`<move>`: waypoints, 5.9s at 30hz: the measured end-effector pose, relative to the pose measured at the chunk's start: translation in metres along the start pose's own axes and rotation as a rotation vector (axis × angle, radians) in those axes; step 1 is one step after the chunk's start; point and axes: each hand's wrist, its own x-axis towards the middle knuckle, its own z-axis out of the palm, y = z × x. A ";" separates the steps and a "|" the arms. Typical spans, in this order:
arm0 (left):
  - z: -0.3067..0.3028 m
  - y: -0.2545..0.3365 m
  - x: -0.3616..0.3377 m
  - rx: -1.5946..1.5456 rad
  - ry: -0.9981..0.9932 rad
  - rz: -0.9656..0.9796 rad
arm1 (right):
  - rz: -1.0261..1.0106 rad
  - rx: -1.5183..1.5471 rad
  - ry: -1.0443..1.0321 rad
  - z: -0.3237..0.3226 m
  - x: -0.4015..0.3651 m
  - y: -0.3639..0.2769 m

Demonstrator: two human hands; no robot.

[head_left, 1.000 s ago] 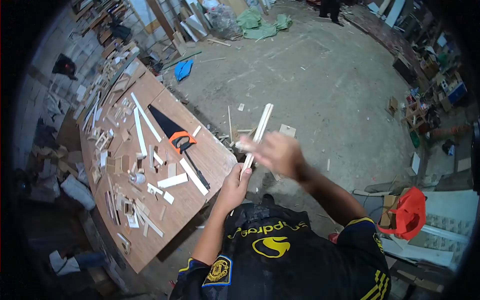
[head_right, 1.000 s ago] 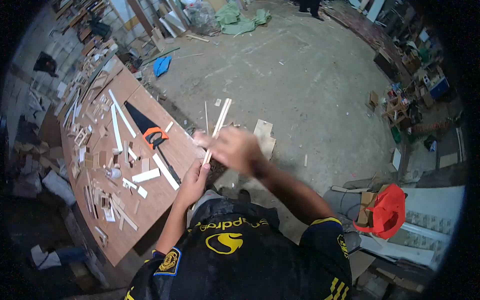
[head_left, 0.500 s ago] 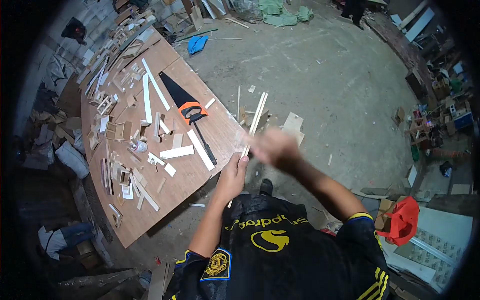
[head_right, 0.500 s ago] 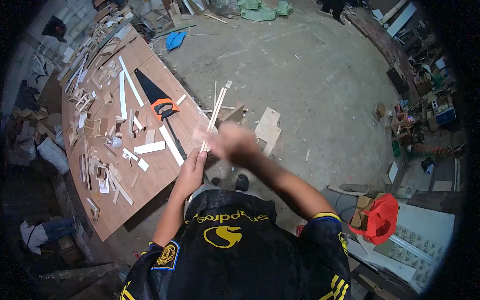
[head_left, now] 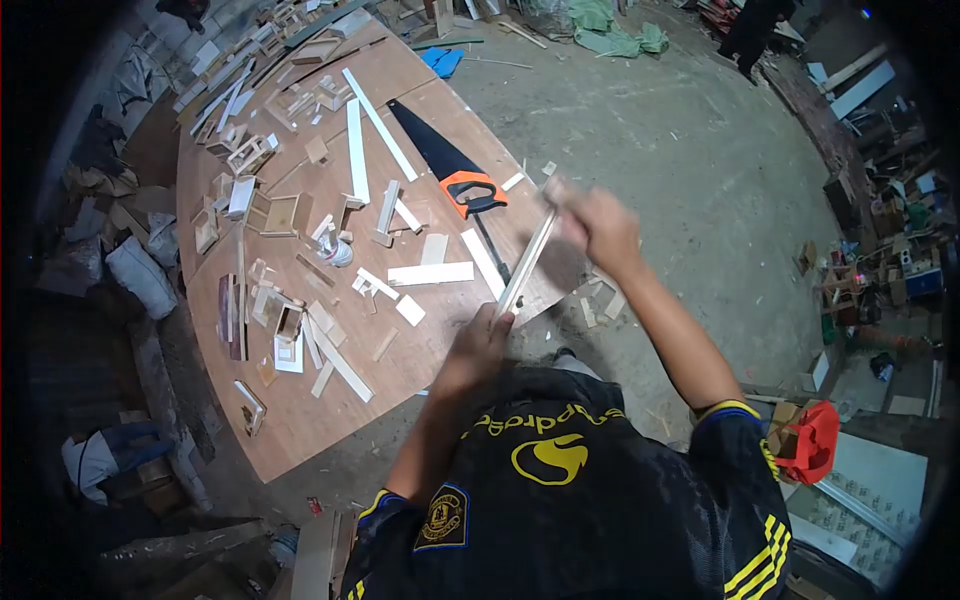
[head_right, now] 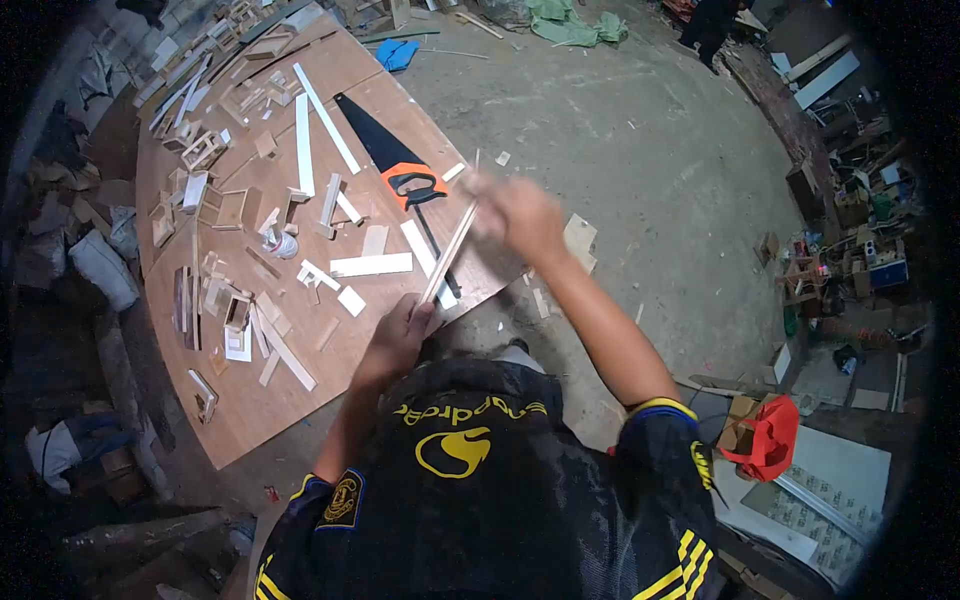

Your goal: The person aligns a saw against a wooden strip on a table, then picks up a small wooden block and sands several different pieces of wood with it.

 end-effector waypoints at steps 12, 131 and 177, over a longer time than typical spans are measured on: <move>-0.086 -0.084 -0.018 -0.609 0.090 0.008 | 0.457 0.617 0.035 0.011 -0.006 -0.071; 0.109 0.117 0.005 0.142 0.272 0.340 | 0.237 0.691 0.049 -0.138 -0.059 0.003; -0.121 0.020 0.064 -0.334 -0.300 0.149 | 0.533 1.126 -0.027 -0.040 0.050 -0.155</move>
